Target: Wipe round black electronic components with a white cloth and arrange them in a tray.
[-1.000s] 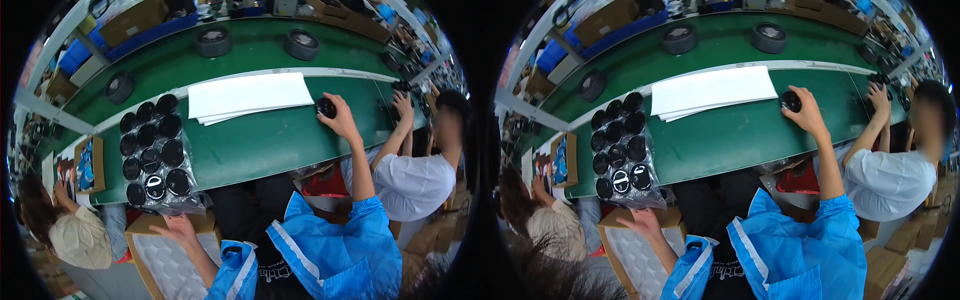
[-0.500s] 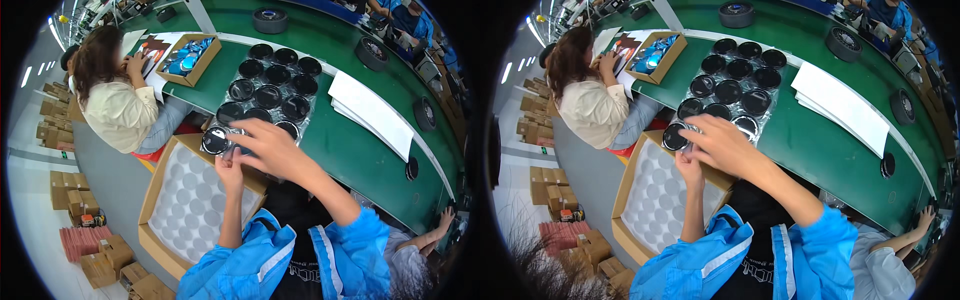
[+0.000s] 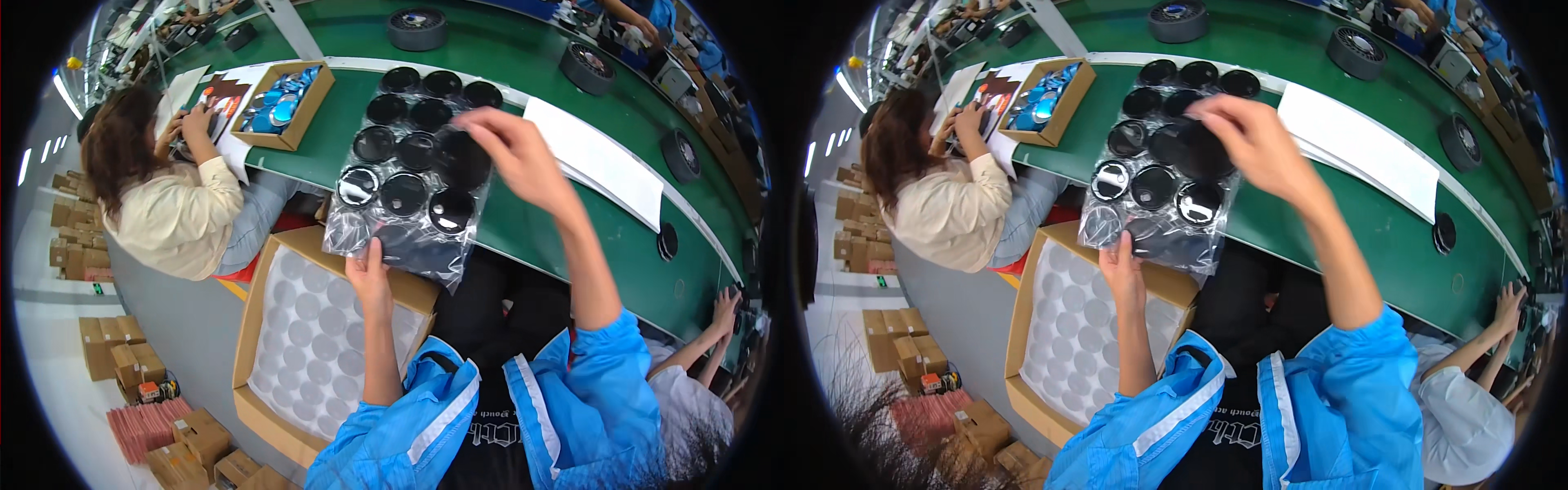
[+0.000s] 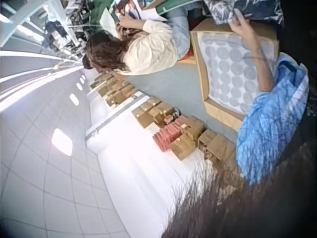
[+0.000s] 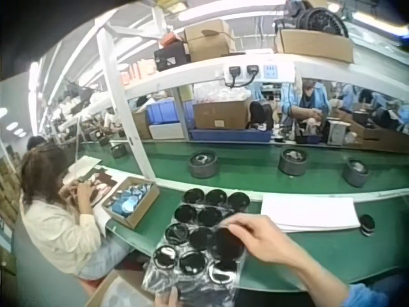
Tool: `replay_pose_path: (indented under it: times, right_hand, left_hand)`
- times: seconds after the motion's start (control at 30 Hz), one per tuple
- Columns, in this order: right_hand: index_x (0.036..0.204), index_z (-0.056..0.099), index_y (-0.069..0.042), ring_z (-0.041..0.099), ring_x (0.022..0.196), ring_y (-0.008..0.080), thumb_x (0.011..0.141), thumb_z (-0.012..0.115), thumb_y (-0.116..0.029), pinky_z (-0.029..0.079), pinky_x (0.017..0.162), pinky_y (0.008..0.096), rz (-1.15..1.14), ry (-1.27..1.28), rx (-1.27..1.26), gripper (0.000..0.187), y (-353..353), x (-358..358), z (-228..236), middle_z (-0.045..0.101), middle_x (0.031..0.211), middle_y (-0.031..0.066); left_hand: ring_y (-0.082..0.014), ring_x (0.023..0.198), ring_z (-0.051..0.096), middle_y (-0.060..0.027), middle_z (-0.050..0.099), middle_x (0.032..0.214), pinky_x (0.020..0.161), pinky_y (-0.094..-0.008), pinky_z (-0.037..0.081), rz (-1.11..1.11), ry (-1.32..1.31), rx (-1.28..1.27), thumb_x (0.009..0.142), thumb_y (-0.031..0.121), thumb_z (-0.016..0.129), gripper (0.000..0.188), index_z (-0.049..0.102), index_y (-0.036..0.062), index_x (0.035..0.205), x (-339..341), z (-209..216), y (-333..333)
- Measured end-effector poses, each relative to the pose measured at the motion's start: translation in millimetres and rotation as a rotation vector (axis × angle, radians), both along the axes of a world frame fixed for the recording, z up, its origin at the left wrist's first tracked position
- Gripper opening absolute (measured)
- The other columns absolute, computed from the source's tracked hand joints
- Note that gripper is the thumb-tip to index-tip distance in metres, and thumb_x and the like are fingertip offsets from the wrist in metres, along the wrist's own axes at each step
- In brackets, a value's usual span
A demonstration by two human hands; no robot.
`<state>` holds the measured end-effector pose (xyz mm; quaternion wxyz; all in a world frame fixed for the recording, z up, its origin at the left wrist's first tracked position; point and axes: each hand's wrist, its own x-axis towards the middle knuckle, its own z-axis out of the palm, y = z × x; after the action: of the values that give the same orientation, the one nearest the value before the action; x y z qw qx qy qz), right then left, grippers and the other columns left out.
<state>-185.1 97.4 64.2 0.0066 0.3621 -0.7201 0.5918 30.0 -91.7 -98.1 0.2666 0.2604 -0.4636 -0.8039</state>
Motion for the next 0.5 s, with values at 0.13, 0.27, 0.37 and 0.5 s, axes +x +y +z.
replay_pose_path:
  times: [0.13, 0.27, 0.37, 0.5]
  right_hand:
    - [0.121, 0.075, 0.001, 0.072, 0.102, 0.0263, 0.103, 0.067, -0.007, 0.055, 0.093, 0.0379, -0.086, -0.138, 0.669, 0.021, 94, 15, -19, 0.075, 0.104, 0.0145]
    - [0.129, 0.073, -0.001, 0.066, 0.116, 0.0313, 0.099, 0.073, -0.014, 0.052, 0.101, 0.0406, -0.104, 0.128, 0.73, 0.032, 120, 30, -51, 0.071, 0.119, 0.015]
    - [0.14, 0.069, -0.004, 0.06, 0.12, 0.0342, 0.091, 0.084, -0.022, 0.049, 0.104, 0.0431, -0.4, 0.183, 0.524, 0.054, 133, 66, -47, 0.064, 0.13, 0.0143]
    - [0.148, 0.064, -0.007, 0.059, 0.121, 0.0365, 0.082, 0.091, -0.028, 0.049, 0.105, 0.0442, -0.393, 0.091, 0.646, 0.074, 139, 92, -55, 0.06, 0.137, 0.0147]
  left_hand:
    - [-0.028, 0.136, 0.06, -0.009, 0.064, 0.147, 0.12, -0.052, 0.046, -0.041, 0.358, 0.464, 0.118, 0.034, 0.053, 0.047, 0.049, 0.0058, 0.155, -8, -21, 10]
    - [-0.0341, 0.144, 0.053, -0.0056, 0.06, 0.148, 0.124, -0.0623, 0.04, -0.196, 0.447, 0.652, 0.119, 0.047, 0.04, 0.056, 0.042, 0.0076, 0.16, -3, -26, 54]
    - [-0.032, 0.14, 0.057, -0.0079, 0.061, 0.145, 0.121, -0.0629, 0.045, -0.244, 0.295, 0.609, 0.118, 0.038, 0.048, 0.051, 0.04, 0.0067, 0.158, -9, -20, 81]
    - [-0.0284, 0.133, 0.062, -0.012, 0.062, 0.142, 0.116, -0.0605, 0.052, -0.274, 0.08, 0.351, 0.115, 0.023, 0.058, 0.044, 0.042, 0.005, 0.152, -13, -21, 88]
